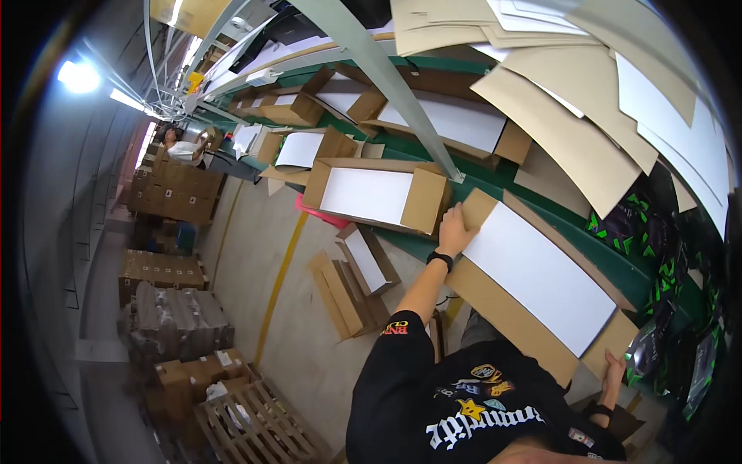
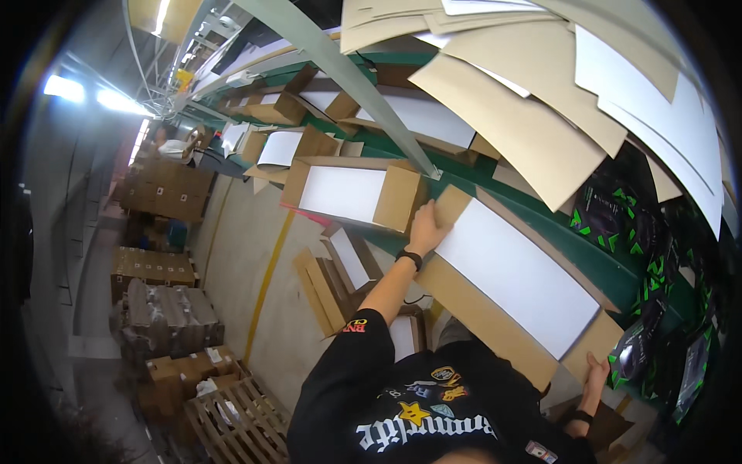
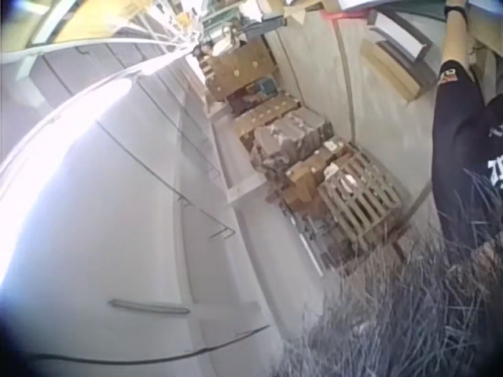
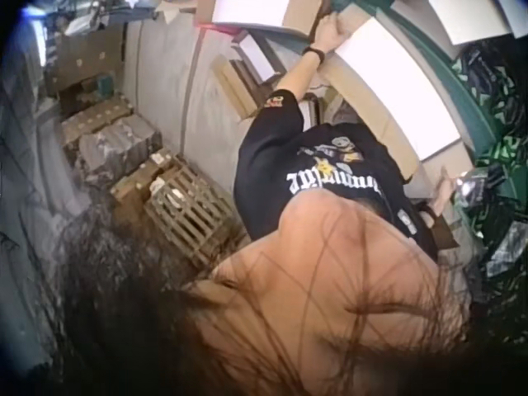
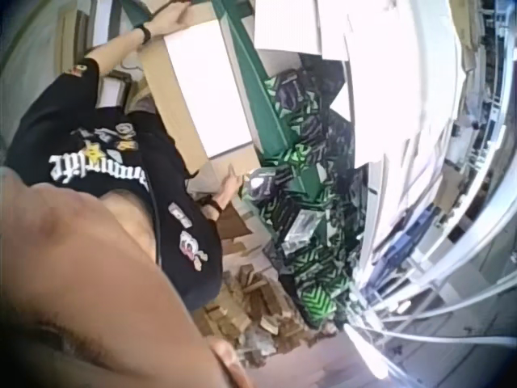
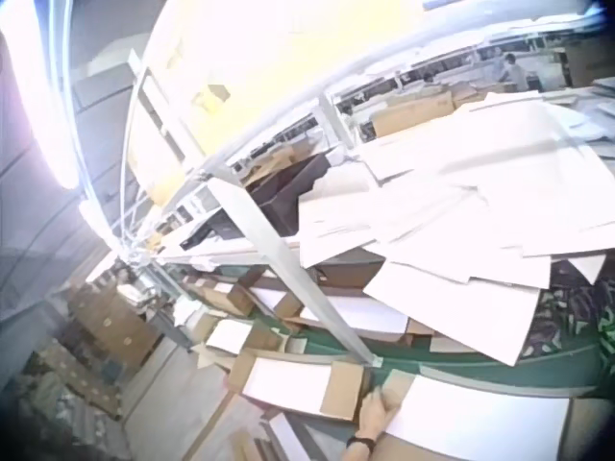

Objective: Packing computer mouse retail boxes into larger shipping cartons.

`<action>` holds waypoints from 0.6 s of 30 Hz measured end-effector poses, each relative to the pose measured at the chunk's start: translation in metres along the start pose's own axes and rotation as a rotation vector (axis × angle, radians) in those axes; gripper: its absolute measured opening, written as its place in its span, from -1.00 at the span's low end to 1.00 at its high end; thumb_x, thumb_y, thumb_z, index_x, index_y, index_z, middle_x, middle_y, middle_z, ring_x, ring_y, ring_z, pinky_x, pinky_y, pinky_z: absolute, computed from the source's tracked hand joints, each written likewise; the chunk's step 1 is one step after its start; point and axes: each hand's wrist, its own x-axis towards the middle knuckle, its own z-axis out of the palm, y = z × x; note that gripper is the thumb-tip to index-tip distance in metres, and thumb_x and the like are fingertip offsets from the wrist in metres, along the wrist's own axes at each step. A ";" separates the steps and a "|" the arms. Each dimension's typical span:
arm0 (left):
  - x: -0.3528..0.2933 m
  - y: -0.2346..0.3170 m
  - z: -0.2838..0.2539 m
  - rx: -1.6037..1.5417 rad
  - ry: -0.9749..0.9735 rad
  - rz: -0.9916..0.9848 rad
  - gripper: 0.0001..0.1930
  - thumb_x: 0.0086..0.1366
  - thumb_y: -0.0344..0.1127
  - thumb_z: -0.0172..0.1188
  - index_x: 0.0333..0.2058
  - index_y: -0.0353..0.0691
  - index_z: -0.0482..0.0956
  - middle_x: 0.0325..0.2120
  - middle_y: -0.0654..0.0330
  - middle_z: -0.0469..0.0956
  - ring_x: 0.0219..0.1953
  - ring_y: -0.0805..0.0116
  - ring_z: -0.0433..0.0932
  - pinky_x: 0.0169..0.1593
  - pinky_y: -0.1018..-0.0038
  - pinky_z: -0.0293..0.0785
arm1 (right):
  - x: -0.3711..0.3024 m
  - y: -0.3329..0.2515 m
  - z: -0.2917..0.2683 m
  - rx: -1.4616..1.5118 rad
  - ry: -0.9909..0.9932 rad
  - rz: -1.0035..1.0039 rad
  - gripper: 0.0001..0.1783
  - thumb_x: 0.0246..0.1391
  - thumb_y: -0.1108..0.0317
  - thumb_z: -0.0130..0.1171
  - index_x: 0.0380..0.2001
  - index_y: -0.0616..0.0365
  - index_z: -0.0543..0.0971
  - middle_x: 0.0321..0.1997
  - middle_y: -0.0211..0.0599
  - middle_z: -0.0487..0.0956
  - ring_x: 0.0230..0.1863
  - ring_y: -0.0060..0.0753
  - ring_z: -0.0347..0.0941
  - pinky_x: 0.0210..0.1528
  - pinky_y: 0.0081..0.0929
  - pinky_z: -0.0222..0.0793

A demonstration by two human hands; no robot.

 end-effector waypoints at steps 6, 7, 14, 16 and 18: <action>-0.015 -0.011 0.026 0.279 0.141 -0.302 -0.01 -0.16 0.07 0.49 0.17 -0.40 0.27 -0.22 -0.05 0.57 -0.15 0.07 0.56 -0.01 0.29 0.45 | -0.008 -0.029 -0.010 0.271 -0.175 0.501 -0.52 0.02 0.41 0.19 0.06 0.23 0.43 0.02 -0.25 0.51 0.00 -0.26 0.47 0.05 -0.32 0.40; -0.011 -0.009 0.024 -0.169 -0.096 -0.430 -0.08 -0.15 0.08 0.49 0.11 -0.39 0.36 -0.25 -0.03 0.60 -0.21 0.14 0.59 -0.06 0.33 0.48 | -0.008 -0.027 -0.019 0.263 -0.172 0.491 -0.52 0.02 0.41 0.19 0.06 0.23 0.43 0.02 -0.25 0.51 0.00 -0.26 0.47 0.05 -0.32 0.40; -0.051 0.011 -0.015 -0.258 -0.090 -0.045 -0.74 0.02 -0.22 0.26 -0.48 -0.36 0.64 -0.46 -0.16 0.59 -0.36 -0.04 0.61 -0.25 0.17 0.52 | 0.007 -0.021 0.011 -0.329 -0.102 0.124 -0.53 -0.10 0.50 0.13 -0.03 0.40 0.43 -0.03 -0.12 0.53 -0.03 -0.24 0.47 0.00 -0.38 0.37; -0.066 0.043 0.004 -0.101 -0.014 -0.021 -0.85 0.02 -0.36 0.16 -0.57 -0.34 0.60 -0.49 -0.17 0.56 -0.38 -0.13 0.58 -0.28 0.10 0.50 | 0.016 -0.028 -0.011 -0.478 -0.100 0.110 -0.53 -0.13 0.52 0.12 -0.05 0.44 0.43 -0.05 -0.09 0.53 -0.04 -0.22 0.47 -0.01 -0.39 0.36; -0.082 0.069 0.003 0.031 0.013 0.014 -0.89 -0.01 -0.44 0.10 -0.57 -0.34 0.58 -0.53 -0.13 0.55 -0.41 -0.17 0.56 -0.27 0.08 0.50 | 0.007 -0.039 0.009 -0.435 -0.062 0.148 -0.51 -0.11 0.54 0.12 -0.01 0.41 0.40 -0.12 -0.09 0.56 -0.14 -0.20 0.52 -0.04 -0.38 0.38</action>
